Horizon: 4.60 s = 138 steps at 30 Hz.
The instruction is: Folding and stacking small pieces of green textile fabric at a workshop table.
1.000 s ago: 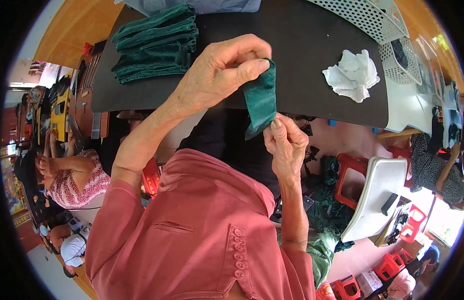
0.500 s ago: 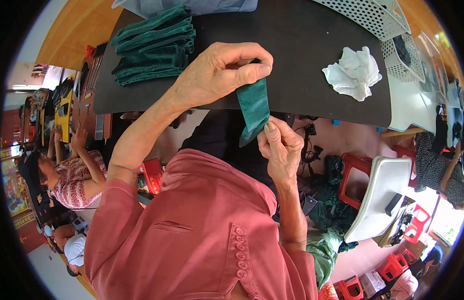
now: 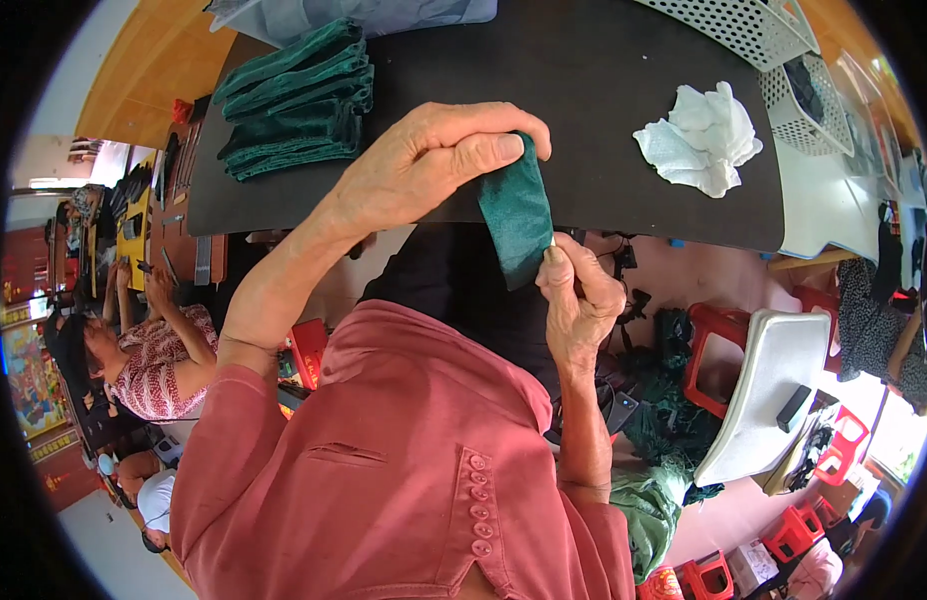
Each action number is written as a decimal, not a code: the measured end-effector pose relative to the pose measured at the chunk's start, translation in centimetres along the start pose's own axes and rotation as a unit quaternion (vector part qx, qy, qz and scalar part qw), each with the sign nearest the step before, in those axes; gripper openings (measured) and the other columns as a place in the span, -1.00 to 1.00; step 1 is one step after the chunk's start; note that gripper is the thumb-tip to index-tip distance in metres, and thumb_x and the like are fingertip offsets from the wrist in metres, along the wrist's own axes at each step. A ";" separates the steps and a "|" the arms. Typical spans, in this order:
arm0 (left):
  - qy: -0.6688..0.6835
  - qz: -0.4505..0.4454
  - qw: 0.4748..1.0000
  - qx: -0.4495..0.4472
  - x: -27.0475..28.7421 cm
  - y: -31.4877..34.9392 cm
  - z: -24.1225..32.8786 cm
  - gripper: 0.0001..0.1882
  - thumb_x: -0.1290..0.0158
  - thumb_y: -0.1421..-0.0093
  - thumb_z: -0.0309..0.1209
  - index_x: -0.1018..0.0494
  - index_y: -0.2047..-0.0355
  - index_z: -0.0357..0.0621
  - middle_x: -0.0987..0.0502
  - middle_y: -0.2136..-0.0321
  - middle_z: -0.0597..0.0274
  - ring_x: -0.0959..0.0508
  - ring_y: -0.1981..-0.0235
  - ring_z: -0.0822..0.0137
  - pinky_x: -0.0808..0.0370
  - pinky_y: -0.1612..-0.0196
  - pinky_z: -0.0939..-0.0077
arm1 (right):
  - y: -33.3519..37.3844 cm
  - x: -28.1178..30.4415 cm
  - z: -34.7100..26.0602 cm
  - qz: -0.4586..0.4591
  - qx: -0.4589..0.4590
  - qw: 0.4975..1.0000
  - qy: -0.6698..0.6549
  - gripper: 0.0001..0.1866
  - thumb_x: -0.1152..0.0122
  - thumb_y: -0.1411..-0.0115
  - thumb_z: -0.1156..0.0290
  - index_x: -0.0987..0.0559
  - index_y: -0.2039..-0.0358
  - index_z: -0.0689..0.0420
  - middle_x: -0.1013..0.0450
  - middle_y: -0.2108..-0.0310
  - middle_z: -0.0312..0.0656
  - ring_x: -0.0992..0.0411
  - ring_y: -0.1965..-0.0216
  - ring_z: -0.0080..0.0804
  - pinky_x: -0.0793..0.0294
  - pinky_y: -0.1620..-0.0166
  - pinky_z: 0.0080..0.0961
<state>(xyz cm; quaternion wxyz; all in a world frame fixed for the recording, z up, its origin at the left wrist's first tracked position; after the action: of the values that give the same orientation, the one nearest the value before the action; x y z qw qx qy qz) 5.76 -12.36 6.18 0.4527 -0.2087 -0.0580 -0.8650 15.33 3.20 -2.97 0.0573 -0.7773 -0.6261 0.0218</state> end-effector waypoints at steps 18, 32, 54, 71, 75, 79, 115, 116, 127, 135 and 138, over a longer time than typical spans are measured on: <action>0.089 -0.029 0.992 0.084 -2.9 -1.7 -0.3 -0.60 0.10 -0.26 -0.10 -0.47 0.25 -0.22 -0.41 0.54 0.43 -0.33 0.57 0.67 -0.27 0.59 0.76 | 0.0 0.4 2.9 -0.041 -0.087 0.968 -0.233 -0.79 -0.10 -0.23 0.42 -0.57 0.22 0.27 -0.35 0.67 -0.34 -0.18 0.68 -0.72 -0.11 0.63 -0.75; -0.021 0.071 0.997 -0.006 -2.3 -2.0 -0.3 -0.71 0.13 -0.30 -0.24 -0.43 0.24 -0.22 -0.48 0.49 0.29 -0.44 0.44 0.53 -0.38 0.33 0.65 | -0.1 -0.9 2.2 -0.085 -0.138 0.937 -0.311 -0.75 -0.02 -0.29 0.35 -0.55 0.18 0.24 -0.27 0.71 -0.38 -0.07 0.72 -0.75 0.00 0.67 -0.74; 0.022 0.025 0.999 0.038 -2.5 -1.6 -1.3 -0.63 0.12 -0.29 -0.17 -0.37 0.47 -0.26 -0.30 0.67 0.39 -0.27 0.68 0.57 -0.22 0.59 0.65 | 0.1 -0.7 2.4 -0.058 -0.112 0.947 -0.297 -0.74 -0.01 -0.29 0.34 -0.55 0.22 0.28 -0.25 0.71 -0.39 -0.08 0.71 -0.74 0.00 0.66 -0.74; 0.100 -0.076 0.991 0.041 -3.2 -1.3 0.1 -0.55 0.18 -0.30 -0.13 -0.36 0.59 -0.23 -0.24 0.77 0.32 -0.23 0.70 0.49 -0.20 0.57 0.56 | -0.1 -0.7 2.0 -0.033 -0.096 0.923 -0.371 -0.85 -0.11 -0.19 0.54 -0.55 0.32 0.37 -0.36 0.62 -0.32 -0.26 0.59 -0.65 -0.23 0.52 -0.70; 0.065 -0.102 0.989 0.082 -2.3 -1.2 -0.6 -0.51 0.18 -0.30 -0.10 -0.40 0.59 -0.23 -0.26 0.81 0.34 -0.27 0.72 0.49 -0.28 0.52 0.56 | -0.3 0.4 1.5 0.004 -0.060 0.983 -0.176 -0.87 -0.16 -0.14 0.54 -0.58 0.30 0.30 -0.37 0.60 -0.31 -0.27 0.58 -0.63 -0.25 0.51 -0.70; 0.093 -0.136 0.981 0.099 -2.5 -1.1 -0.5 -0.50 0.18 -0.29 -0.08 -0.43 0.60 -0.21 -0.25 0.85 0.36 -0.29 0.72 0.47 -0.29 0.53 0.55 | -0.7 1.4 0.3 0.110 0.125 0.983 0.078 -0.85 -0.21 -0.08 0.58 -0.60 0.30 0.23 -0.42 0.56 -0.27 -0.31 0.55 -0.62 -0.27 0.48 -0.71; -0.027 -0.124 0.992 0.018 -4.4 -0.1 -1.1 -0.48 0.13 -0.28 -0.12 -0.23 0.65 -0.35 -0.16 0.75 0.13 -0.13 0.69 0.26 -0.17 0.57 0.32 | 0.7 0.2 2.2 -0.041 -0.093 0.964 -0.245 -0.80 -0.01 -0.26 0.42 -0.54 0.38 0.27 -0.36 0.65 -0.32 -0.23 0.68 -0.68 -0.18 0.63 -0.71; -0.026 -0.124 0.992 0.017 -4.4 -0.2 -1.2 -0.48 0.13 -0.28 -0.12 -0.23 0.65 -0.35 -0.16 0.75 0.13 -0.13 0.69 0.26 -0.17 0.57 0.32 | 1.1 -0.6 2.7 -0.125 -0.195 0.858 -0.459 -0.77 0.02 -0.28 0.38 -0.53 0.36 0.27 -0.38 0.63 -0.37 -0.23 0.69 -0.74 -0.15 0.67 -0.74; -0.027 -0.119 0.992 0.020 -4.1 0.8 -1.4 -0.61 0.11 -0.26 -0.22 -0.37 0.55 -0.32 -0.30 0.72 0.20 -0.32 0.65 0.34 -0.29 0.51 0.44 | 1.1 0.6 -0.5 0.139 0.071 0.987 0.026 -0.90 -0.20 -0.14 0.47 -0.53 0.44 0.23 -0.34 0.65 -0.34 -0.21 0.62 -0.66 -0.18 0.54 -0.70; 0.049 -0.009 0.998 -0.034 -2.1 1.5 0.2 -0.74 0.14 -0.23 -0.33 -0.40 0.24 -0.27 -0.42 0.50 0.30 -0.37 0.45 0.49 -0.32 0.35 0.55 | 1.6 -0.6 0.1 0.077 0.009 0.992 -0.102 -0.76 -0.07 -0.26 0.33 -0.51 0.43 0.26 -0.23 0.66 -0.45 -0.09 0.65 -0.76 0.01 0.59 -0.78; 0.025 -0.029 0.998 -0.042 -1.8 1.7 0.2 -0.80 0.18 -0.20 -0.42 -0.40 0.30 -0.27 -0.40 0.54 0.29 -0.34 0.48 0.50 -0.31 0.39 0.56 | 1.8 -1.2 -0.6 0.047 0.016 0.996 -0.075 -0.75 -0.06 -0.27 0.32 -0.50 0.42 0.26 -0.23 0.67 -0.44 -0.06 0.66 -0.77 0.05 0.60 -0.77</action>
<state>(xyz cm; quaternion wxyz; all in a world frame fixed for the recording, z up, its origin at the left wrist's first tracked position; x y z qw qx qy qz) 8.10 -11.92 5.42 0.4199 -0.2039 -0.0161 -0.8843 16.90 1.60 -2.66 0.0218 -0.8009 -0.5912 0.0924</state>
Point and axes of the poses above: each hand's wrist, its own y-axis away from the middle knuckle, its own x-axis out of the back of the hand, z = x × y, the point moved 4 cm from there along -y, towards the middle knuckle
